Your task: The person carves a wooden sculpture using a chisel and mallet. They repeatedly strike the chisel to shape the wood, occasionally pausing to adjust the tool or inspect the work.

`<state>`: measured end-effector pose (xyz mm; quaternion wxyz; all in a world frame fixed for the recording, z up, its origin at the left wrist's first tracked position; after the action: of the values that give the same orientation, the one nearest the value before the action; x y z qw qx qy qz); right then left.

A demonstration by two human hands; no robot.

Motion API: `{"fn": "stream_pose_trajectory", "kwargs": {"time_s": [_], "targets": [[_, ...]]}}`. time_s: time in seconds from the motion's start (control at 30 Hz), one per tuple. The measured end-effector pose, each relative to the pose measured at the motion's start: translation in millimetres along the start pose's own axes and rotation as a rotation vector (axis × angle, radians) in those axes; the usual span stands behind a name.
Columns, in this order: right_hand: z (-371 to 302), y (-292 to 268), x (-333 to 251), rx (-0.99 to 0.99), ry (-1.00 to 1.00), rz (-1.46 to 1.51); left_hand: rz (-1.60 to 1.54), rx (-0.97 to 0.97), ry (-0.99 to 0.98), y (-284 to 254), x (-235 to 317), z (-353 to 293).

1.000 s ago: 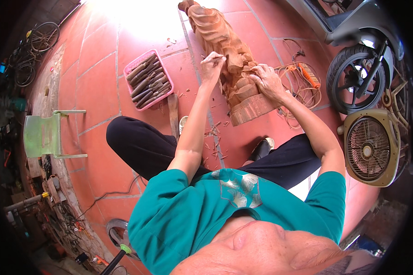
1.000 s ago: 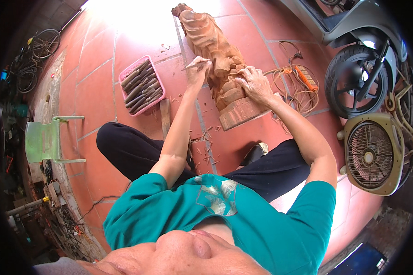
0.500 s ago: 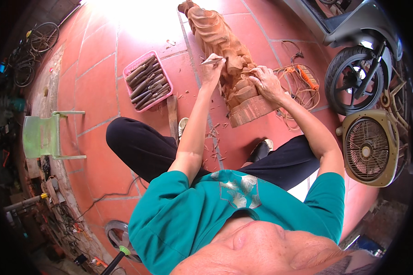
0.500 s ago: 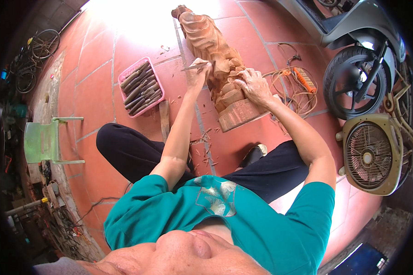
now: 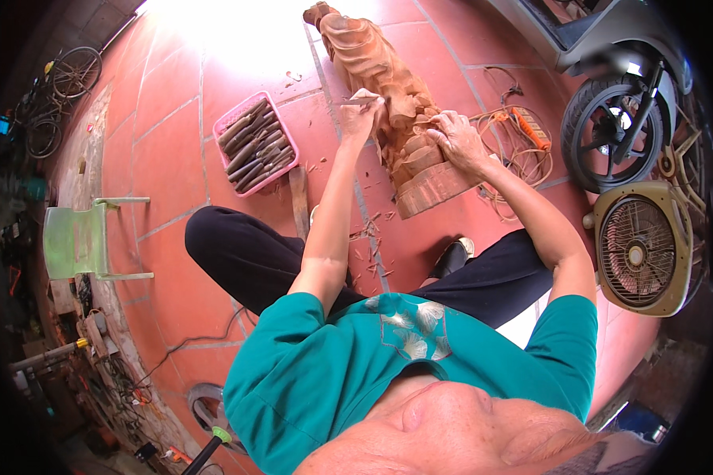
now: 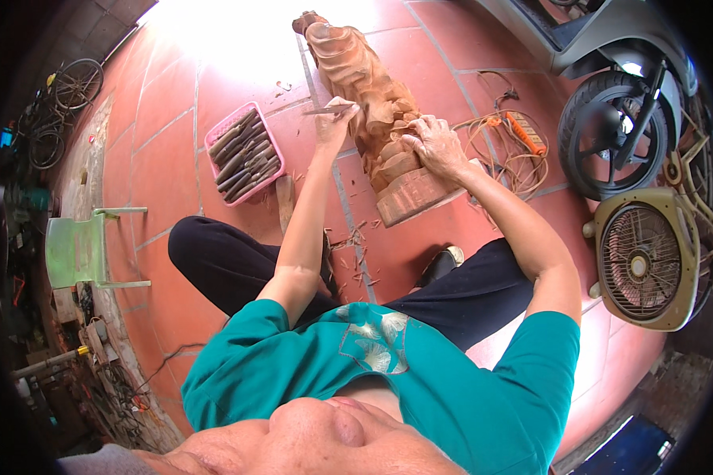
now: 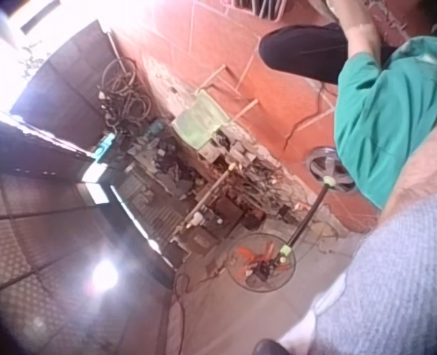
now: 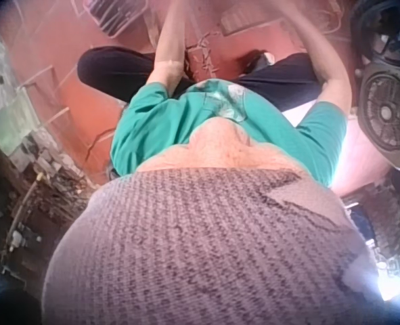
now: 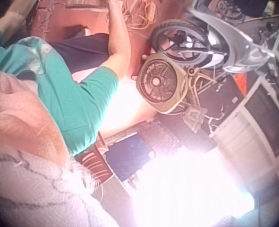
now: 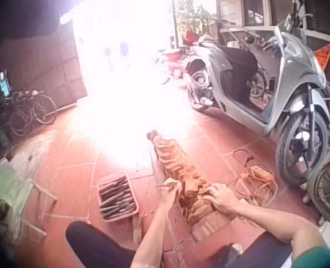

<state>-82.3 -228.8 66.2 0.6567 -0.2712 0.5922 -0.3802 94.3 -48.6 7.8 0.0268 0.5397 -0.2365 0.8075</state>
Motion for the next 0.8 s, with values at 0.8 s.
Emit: {"fn": "stream_pose_trajectory", "kwargs": {"time_s": [0.8], "targets": [[-1.1, 0.0, 0.9, 0.044, -0.039, 0.002, -0.133, -0.018, -0.027, -15.1, -0.4, 13.9]]}}
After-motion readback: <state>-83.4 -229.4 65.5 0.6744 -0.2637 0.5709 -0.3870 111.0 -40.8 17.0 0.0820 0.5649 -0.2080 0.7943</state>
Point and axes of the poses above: each hand's wrist, its own z-axis towards the middle knuckle, its own y-axis out of the palm, x = y × z, the point moved 2 cm from there along z, towards the middle knuckle, and after that the axes turned 14 degrees about z, right-handed, at the moved point
